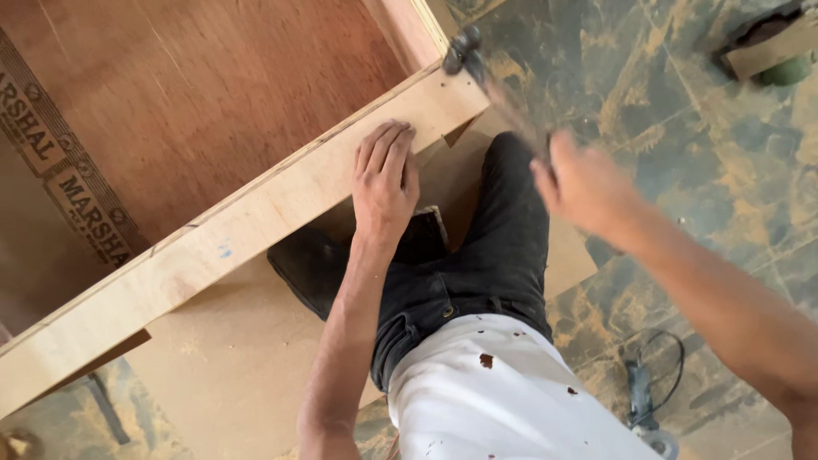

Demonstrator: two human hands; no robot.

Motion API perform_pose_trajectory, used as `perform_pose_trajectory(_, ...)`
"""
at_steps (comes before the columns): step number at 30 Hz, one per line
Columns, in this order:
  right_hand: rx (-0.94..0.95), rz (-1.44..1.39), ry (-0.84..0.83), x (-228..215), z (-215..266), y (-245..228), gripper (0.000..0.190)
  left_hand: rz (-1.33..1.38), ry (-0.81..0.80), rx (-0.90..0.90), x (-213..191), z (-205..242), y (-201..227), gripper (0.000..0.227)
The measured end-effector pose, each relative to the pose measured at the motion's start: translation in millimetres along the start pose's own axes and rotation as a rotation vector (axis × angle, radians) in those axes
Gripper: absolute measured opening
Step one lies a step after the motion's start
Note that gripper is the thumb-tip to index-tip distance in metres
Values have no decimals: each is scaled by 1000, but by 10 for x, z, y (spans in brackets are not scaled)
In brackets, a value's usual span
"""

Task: The person applies glue from a container to the edges of wooden planks using their finger and then uses a hammer to nail the planks together to form a box structure.

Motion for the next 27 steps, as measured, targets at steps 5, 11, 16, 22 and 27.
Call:
perform_pose_trajectory(5,-420,-256,511,-425,391,-116,24,-16,9,-26,-7,21,2,26)
perform_pose_trajectory(11,-294,-45,274,-136,138,-243,21,-19,-6,-31,9,30,-14,27)
perform_pose_trajectory(16,-354,-185,431,-423,354,-337,25,-17,2,-29,9,-12,-14,27)
perform_pose_trajectory(22,-146,-58,179,-162,69,-236,27,-13,-17,-34,4,5,-12,28)
perform_pose_trajectory(27,-331,-129,361,-200,243,-295,31,-20,-20,-30,-33,-16,20,29)
Point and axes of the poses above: each hand's wrist, its own z-axis away from the middle knuckle, its own x-axis out of the palm, y = z × x, the point moved 5 cm from there along -z, towards the middle knuckle, and after that the axes turned 10 degrees about -y, right-handed, at the moved point
